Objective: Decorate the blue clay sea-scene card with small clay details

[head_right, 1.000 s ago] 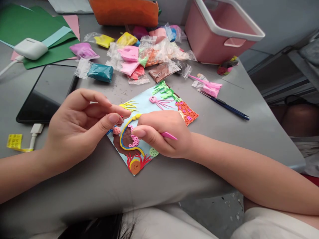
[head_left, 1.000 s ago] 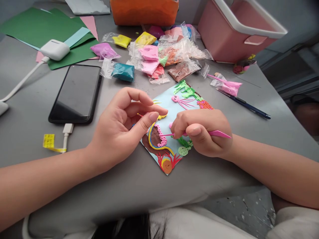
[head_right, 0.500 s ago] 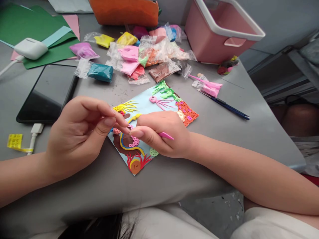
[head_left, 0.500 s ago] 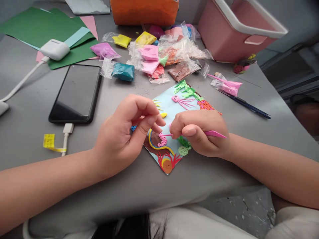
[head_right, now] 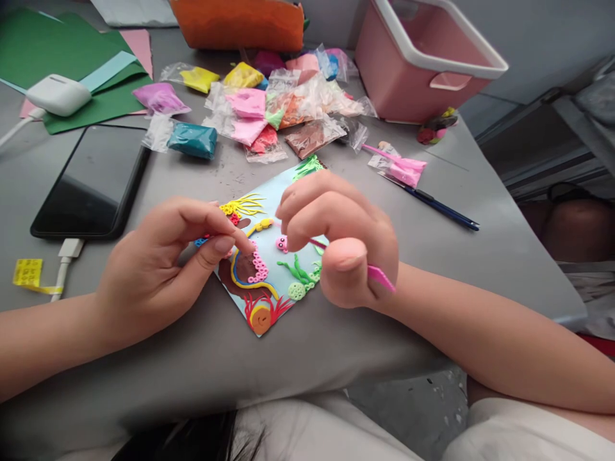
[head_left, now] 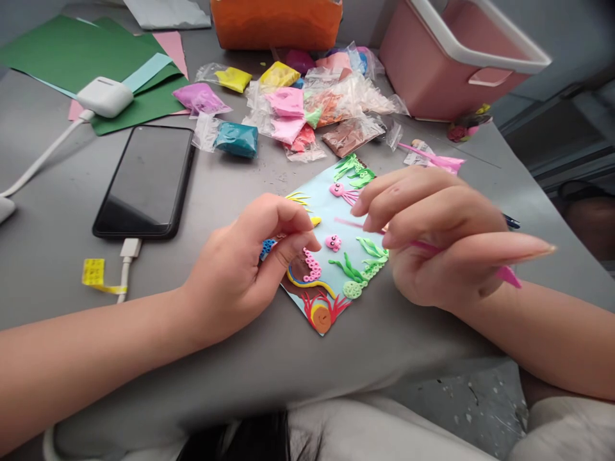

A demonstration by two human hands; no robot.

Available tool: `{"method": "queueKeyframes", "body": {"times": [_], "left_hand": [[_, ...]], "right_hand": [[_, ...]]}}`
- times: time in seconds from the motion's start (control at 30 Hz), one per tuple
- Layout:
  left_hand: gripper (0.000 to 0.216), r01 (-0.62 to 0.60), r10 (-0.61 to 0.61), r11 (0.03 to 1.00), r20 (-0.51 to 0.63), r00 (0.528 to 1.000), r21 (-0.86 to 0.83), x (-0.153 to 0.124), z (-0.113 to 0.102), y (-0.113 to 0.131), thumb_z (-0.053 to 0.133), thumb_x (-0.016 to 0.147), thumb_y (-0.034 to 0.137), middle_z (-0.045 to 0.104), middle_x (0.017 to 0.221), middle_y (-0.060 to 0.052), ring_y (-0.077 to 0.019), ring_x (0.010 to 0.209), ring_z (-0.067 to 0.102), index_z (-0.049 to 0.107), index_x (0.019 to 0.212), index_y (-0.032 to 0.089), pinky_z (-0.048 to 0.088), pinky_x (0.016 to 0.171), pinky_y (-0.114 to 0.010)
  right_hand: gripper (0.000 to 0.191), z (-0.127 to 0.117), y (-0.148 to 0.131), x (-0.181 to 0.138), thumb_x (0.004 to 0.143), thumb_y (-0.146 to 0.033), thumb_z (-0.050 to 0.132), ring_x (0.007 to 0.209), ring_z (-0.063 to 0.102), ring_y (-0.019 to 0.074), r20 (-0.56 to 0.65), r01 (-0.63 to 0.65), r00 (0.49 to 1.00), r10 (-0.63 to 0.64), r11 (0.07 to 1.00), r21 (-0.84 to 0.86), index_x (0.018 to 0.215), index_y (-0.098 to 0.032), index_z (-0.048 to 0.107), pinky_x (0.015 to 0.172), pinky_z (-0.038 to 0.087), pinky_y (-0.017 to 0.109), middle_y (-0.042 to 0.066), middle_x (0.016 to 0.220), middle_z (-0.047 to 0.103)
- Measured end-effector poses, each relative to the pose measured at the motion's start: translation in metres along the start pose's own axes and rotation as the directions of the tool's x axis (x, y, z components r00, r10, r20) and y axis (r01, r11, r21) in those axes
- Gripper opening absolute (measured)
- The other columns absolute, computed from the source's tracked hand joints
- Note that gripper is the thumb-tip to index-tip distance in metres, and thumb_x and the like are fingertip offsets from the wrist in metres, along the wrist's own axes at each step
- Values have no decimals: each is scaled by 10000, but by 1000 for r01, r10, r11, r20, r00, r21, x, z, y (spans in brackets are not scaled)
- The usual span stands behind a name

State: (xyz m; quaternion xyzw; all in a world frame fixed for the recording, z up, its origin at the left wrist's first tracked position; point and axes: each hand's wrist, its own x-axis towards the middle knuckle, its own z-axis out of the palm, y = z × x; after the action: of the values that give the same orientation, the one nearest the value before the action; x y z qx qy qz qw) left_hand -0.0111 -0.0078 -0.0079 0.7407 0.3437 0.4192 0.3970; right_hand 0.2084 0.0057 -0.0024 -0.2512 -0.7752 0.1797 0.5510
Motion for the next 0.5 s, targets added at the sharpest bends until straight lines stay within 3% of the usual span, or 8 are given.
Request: {"method": "queueKeyframes", "body": {"times": [0.07,0.13,0.23,0.37,0.5], "left_hand": [[115,37,-37,992,1,999,-122,3,0,1,654,973,172,784,935,-12,-177,897,800,580,1025,243,648,721,-262],[184,89,-95,965,-10,995,-247,6,0,2,719,933,173,800,993,-25,-202,1002,797,586,1041,240,666,763,-269],[289,109,-135,936,-56,989,-336,10,-1,2,803,862,185,786,1058,-31,-186,928,794,576,1034,237,677,734,-268],[388,127,-163,901,-51,985,-415,12,-2,1,869,793,191,746,1069,-3,-165,842,795,567,1030,249,668,680,-230],[395,124,-159,893,-45,986,-432,12,-1,1,886,779,236,734,1023,29,-163,832,802,569,1014,261,666,718,-211]], "right_hand": [[487,3,3,2,1077,-548,416,611,579,149,-43,113,992,-115,993,-39,757,-227,594,623,525,341,5,663,586],[292,6,5,2,1055,-409,539,545,499,130,2,185,983,-186,976,-117,844,-230,634,565,468,326,-16,648,570],[68,7,4,0,999,-267,637,557,446,131,118,282,959,-258,914,-292,1021,-226,686,571,458,327,-10,703,569],[168,2,2,-1,955,-257,714,623,474,132,271,324,935,-231,866,-382,1118,-221,724,597,476,316,-5,729,530],[121,-5,0,0,968,-238,689,593,490,116,295,320,931,-215,870,-375,1050,-277,770,571,448,328,-16,695,543]]}}
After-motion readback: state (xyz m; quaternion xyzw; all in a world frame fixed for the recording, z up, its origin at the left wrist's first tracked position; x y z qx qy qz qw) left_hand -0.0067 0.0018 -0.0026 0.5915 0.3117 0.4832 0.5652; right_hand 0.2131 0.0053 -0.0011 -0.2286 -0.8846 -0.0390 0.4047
